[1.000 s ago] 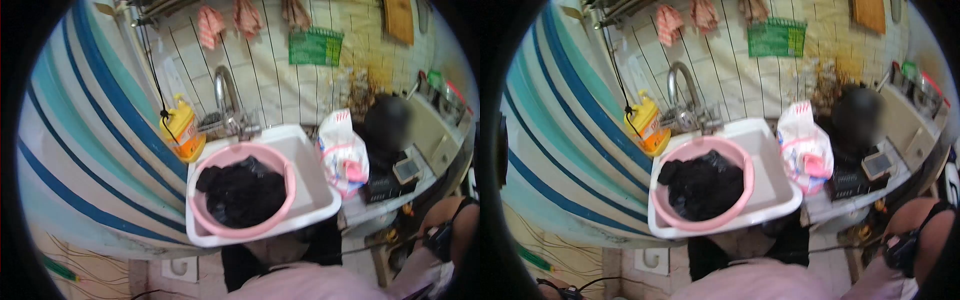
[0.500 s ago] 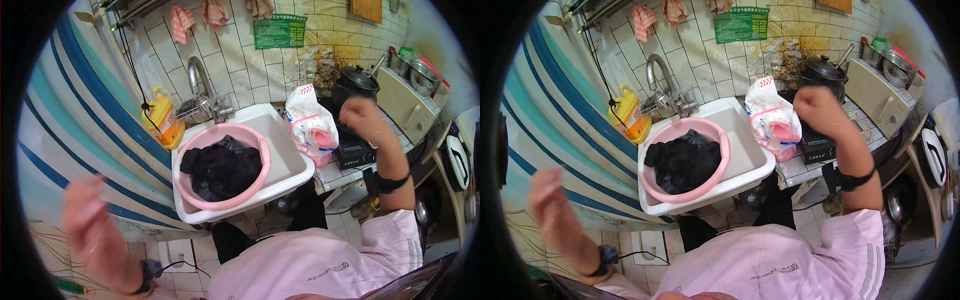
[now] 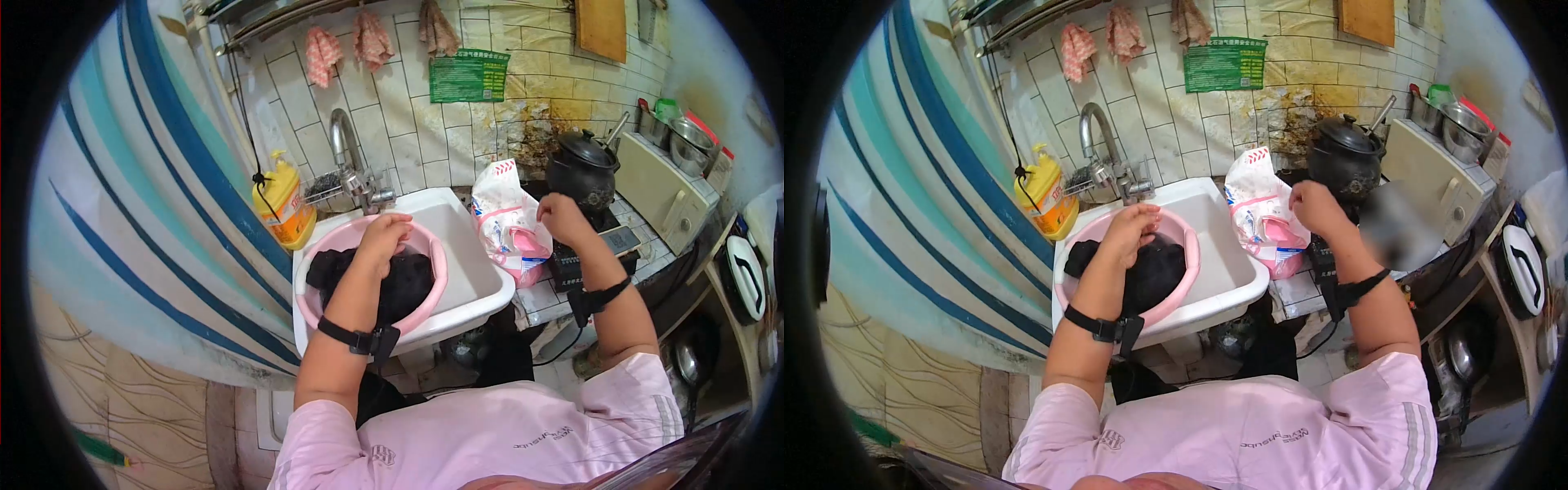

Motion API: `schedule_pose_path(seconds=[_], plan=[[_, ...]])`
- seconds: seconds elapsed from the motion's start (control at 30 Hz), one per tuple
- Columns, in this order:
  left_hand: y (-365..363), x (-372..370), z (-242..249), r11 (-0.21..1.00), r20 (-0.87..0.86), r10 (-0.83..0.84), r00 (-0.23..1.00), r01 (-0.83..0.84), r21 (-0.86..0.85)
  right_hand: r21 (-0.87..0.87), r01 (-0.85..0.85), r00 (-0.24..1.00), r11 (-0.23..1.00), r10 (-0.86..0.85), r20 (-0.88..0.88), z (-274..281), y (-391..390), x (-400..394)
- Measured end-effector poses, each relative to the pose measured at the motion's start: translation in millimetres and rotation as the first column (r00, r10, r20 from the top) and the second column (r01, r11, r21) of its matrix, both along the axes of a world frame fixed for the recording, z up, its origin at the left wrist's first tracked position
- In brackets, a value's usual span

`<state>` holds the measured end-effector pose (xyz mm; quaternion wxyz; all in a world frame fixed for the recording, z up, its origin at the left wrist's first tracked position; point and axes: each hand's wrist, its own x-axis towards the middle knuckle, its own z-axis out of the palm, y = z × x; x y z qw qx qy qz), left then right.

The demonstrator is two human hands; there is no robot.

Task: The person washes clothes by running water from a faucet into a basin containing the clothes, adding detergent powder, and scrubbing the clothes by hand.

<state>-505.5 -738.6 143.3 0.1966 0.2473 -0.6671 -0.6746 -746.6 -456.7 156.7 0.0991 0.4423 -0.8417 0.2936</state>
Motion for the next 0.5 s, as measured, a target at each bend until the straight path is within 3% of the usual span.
schedule_pose_path(seconds=[0.07,0.13,0.2,0.27,0.3,0.33,0.37,0.43,0.5], plan=[[-8.0,-1.4,-15.4,0.999,0.033,0.014,0.999,-0.012,-0.046,-0.3,-0.203,0.944,0.932,0.268,0.193,35.6,6.4,25.5],[-17.8,-2.8,-22.3,0.996,0.078,0.026,0.997,-0.019,-0.092,-0.474,-0.254,0.668,0.843,0.507,0.544,77.8,22.0,63.9],[-26.6,-3.3,-26.8,0.984,0.147,0.103,0.984,-0.079,-0.162,-0.661,-0.483,0.423,0.574,0.814,0.398,97.6,29.8,88.2],[-33.3,-7.2,-32.9,0.988,0.155,0.099,0.983,-0.079,-0.135,-0.741,-0.606,0.192,0.29,0.957,0.218,119.2,35.0,118.8],[-34.6,-9.2,-35.6,0.994,0.107,0.104,0.989,-0.098,-0.056,-0.741,-0.654,0.038,0.153,0.985,0.17,131.7,38.1,132.4],[-36.4,-10.1,-38.9,0.993,0.061,0.115,0.992,-0.116,0.023,-0.749,-0.651,-0.039,0.124,0.98,0.197,142.4,46.3,145.7],[-40.0,-11.6,-42.3,0.995,0.021,0.09,0.996,-0.089,-0.036,-0.755,-0.65,-0.117,0.091,0.969,0.218,152.8,51.0,156.7],[-44.2,-11.1,-49.9,0.995,0.006,0.099,0.995,-0.099,-0.007,-0.566,-0.742,-0.532,-0.359,0.829,0.173,181.1,31.5,163.4],[-48.8,-7.7,-57.2,0.993,-0.012,0.111,0.994,-0.111,0.03,-0.406,-0.799,-0.548,-0.444,0.815,0.187,196.5,30.1,174.8]])
